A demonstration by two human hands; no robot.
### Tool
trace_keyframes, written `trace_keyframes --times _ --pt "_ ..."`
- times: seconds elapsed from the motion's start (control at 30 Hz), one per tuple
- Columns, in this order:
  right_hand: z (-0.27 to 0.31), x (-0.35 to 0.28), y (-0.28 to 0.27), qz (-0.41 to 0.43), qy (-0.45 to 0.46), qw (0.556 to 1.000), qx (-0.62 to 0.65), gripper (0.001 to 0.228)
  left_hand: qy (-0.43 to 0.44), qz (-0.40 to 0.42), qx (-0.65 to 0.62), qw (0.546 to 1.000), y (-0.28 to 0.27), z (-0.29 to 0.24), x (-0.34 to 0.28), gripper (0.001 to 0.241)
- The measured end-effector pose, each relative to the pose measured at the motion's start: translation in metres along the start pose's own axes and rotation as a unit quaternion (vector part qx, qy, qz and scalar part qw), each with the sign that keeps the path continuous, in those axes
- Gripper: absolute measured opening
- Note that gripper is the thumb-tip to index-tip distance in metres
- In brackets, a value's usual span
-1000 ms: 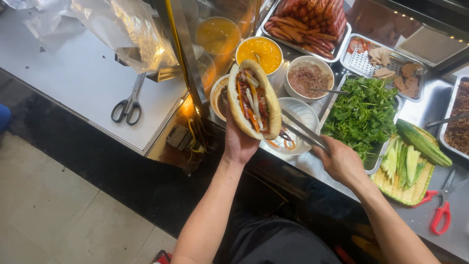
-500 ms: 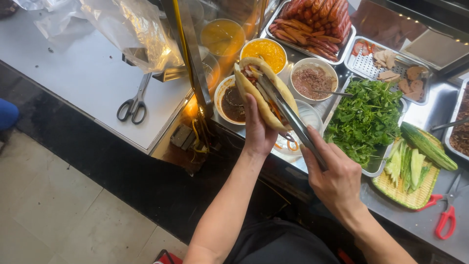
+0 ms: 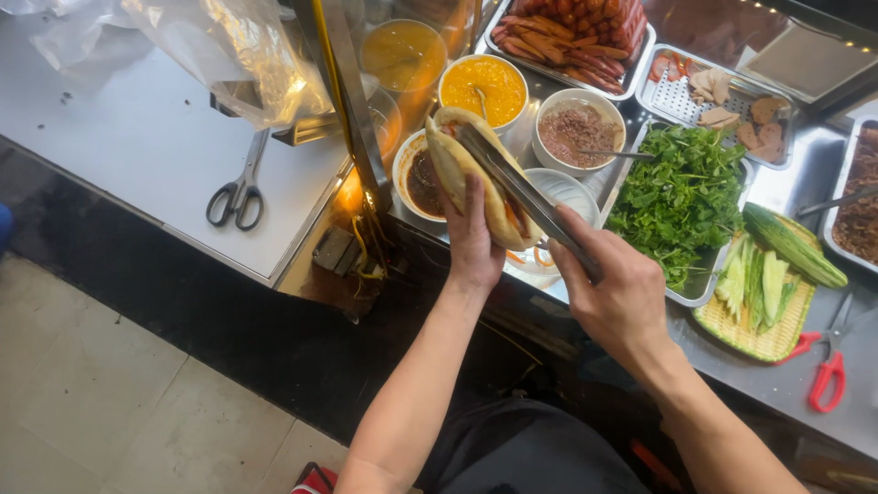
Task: Preparing a Banh Mi sandwich by adding meat, vegetables, and sauce before pressing it.
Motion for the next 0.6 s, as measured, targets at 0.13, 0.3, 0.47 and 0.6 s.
trace_keyframes --times 0.13,0.3,0.47,0.6 --pt "-0.031 -0.009 -0.015 0.013 0.077 0.996 0.035 0.041 0.005 0.002 0.003 1.000 -0.017 -0.002 0.007 0.090" --pt "-0.150 -0.072 0.045 0.157 0.282 0.936 -0.139 0.054 -0.116 0.029 -0.021 0.993 -0.007 0.015 -0.003 0.086" --pt "-0.172 -0.100 0.078 0.171 0.316 0.923 -0.138 0.052 -0.190 0.045 -0.032 0.980 0.008 0.061 -0.023 0.081" --pt "-0.167 -0.096 0.059 0.176 0.329 0.924 -0.080 0.054 -0.210 0.088 -0.011 0.974 0.010 0.107 -0.038 0.080"
Point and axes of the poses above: each hand's wrist, its own x-axis towards the middle knuckle, its own y-axis out of the palm, z = x × y, the point moved 9 cm from there along x, towards the middle knuckle, and after that the axes turned 2 degrees about -x, right-handed, at the moved point
